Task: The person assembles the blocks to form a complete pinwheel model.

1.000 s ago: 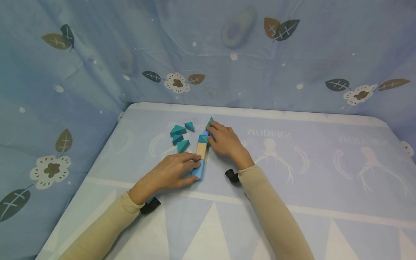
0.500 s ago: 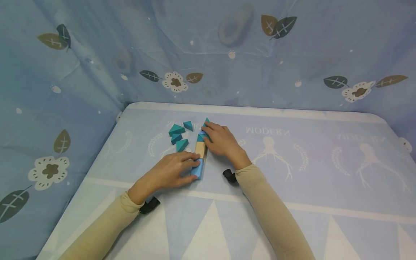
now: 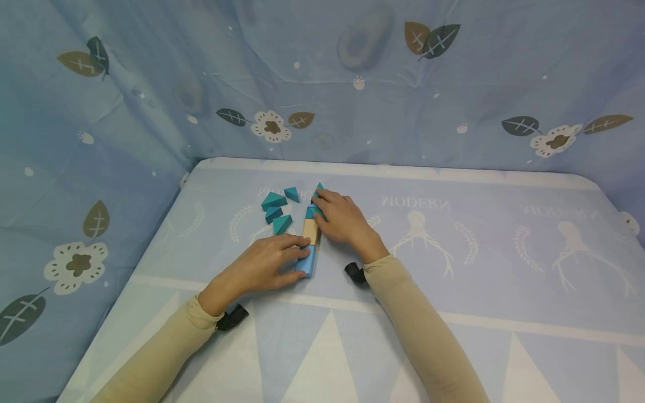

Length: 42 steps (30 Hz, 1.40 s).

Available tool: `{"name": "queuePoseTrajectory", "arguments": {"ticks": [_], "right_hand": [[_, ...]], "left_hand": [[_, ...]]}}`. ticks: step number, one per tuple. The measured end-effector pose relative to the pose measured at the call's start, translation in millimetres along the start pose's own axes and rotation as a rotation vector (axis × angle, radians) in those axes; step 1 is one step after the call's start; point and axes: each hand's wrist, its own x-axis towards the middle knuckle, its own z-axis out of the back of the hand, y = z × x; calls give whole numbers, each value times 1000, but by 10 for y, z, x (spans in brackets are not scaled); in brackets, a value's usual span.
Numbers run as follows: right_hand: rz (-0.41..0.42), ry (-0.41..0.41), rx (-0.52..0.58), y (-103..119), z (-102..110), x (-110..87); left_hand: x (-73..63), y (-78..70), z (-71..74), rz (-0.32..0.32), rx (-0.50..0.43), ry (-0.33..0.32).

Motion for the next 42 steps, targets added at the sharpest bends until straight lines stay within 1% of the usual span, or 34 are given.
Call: {"name": "queuePoseTrajectory", "arguments": {"ticks": [9, 23, 33, 42], "right_hand": [[-5, 16, -7, 10, 4, 3], [1, 17, -10, 19, 9, -2], [6, 11, 6, 33, 28, -9], [21, 17, 12, 40, 22, -8]], "left_hand": [[-1, 1, -1, -7, -4, -14], [1, 0, 0, 3, -5, 3], [4, 0, 4, -14, -3, -17], [4, -8, 10, -5, 4, -5]]}}
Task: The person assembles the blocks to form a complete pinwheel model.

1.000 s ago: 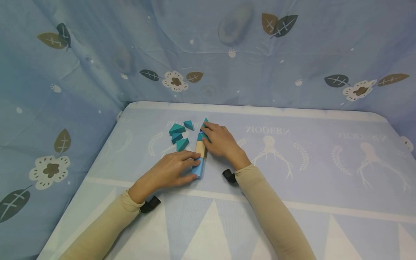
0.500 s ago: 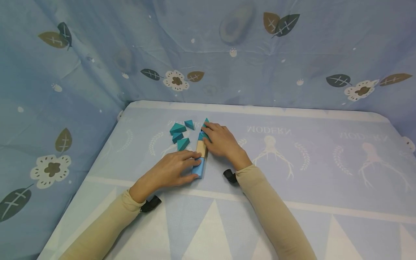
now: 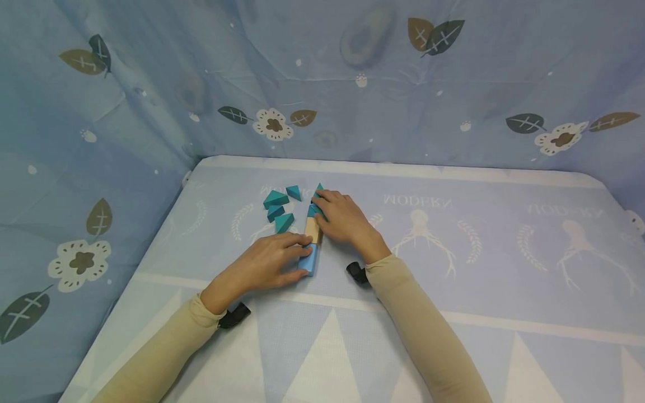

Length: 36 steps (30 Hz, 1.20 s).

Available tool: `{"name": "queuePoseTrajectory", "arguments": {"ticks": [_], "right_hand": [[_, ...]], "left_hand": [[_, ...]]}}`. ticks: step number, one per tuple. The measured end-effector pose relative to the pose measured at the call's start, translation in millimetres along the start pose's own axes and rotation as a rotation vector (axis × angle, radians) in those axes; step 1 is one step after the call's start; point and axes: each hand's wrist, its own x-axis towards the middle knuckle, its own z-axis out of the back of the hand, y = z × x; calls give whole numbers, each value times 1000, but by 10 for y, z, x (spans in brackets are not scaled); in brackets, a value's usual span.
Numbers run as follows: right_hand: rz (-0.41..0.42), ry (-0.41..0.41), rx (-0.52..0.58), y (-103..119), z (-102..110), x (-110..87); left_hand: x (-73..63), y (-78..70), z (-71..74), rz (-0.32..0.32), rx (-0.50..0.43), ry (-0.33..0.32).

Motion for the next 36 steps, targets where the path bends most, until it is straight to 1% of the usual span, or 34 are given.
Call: {"name": "queuePoseTrajectory", "arguments": {"ticks": [17, 24, 31, 36], "right_hand": [[10, -1, -3, -1, -6, 2], [11, -7, 4, 4, -17, 4], [11, 0, -2, 13, -2, -2], [10, 1, -4, 15, -4, 0]], "left_hand": [[4, -5, 12, 13, -8, 17], [-1, -4, 3, 12, -15, 5], [1, 1, 4, 19, -17, 25], [-2, -1, 8, 16, -16, 22]]}}
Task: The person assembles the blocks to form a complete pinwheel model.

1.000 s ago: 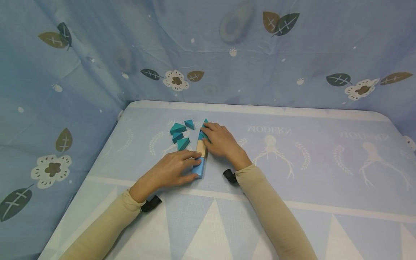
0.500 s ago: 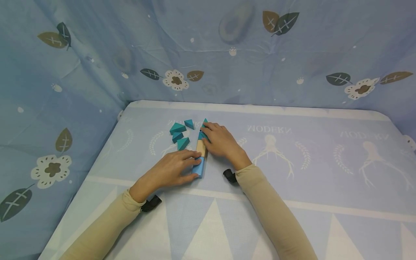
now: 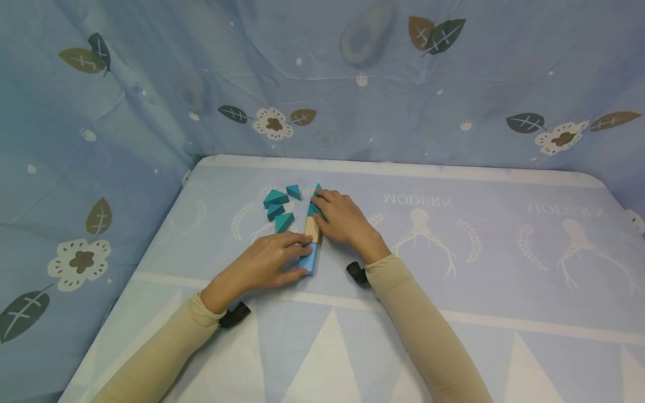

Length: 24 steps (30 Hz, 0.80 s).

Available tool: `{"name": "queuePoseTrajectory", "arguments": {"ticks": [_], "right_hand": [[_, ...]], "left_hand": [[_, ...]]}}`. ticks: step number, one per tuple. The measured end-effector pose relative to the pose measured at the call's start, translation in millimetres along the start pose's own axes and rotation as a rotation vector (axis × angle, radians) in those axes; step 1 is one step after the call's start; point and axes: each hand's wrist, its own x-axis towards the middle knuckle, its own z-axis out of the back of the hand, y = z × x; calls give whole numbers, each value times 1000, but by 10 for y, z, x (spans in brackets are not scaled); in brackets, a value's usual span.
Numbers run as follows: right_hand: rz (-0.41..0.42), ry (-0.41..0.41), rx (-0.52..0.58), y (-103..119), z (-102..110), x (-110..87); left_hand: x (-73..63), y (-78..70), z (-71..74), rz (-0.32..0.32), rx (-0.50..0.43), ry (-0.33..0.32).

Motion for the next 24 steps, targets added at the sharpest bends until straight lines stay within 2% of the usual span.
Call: {"name": "queuePoseTrajectory", "arguments": {"ticks": [24], "right_hand": [[16, -16, 3, -2, -19, 12]], "left_hand": [[3, 4, 0, -12, 7, -18]]}}
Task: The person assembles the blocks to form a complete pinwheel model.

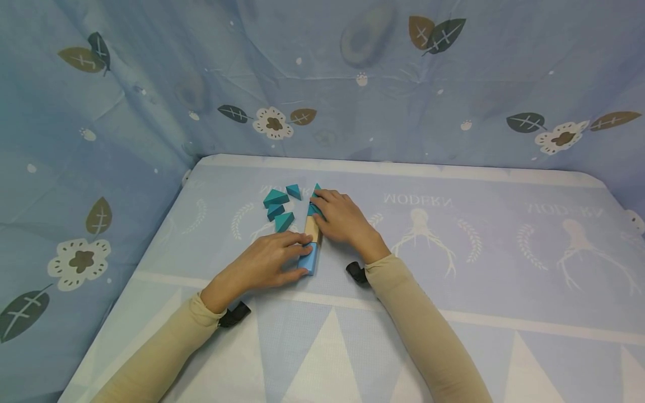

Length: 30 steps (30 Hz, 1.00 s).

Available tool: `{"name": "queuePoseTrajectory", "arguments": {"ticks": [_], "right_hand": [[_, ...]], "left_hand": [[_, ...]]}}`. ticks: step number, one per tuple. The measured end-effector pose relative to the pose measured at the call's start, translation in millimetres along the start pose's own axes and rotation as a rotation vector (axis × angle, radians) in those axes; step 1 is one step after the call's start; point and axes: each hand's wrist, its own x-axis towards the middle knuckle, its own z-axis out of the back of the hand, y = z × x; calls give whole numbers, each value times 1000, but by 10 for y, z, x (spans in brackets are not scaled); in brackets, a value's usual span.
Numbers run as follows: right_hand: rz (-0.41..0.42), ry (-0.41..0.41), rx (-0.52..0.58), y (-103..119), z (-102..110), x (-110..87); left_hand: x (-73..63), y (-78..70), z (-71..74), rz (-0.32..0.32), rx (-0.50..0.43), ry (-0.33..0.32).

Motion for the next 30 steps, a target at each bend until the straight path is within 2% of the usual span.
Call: {"name": "queuePoseTrajectory", "arguments": {"ticks": [16, 30], "right_hand": [[6, -6, -25, 3, -7, 6], [2, -2, -30, 2, -9, 6]], "left_hand": [[-3, 9, -8, 1, -13, 10], [-4, 3, -3, -3, -17, -9]]}}
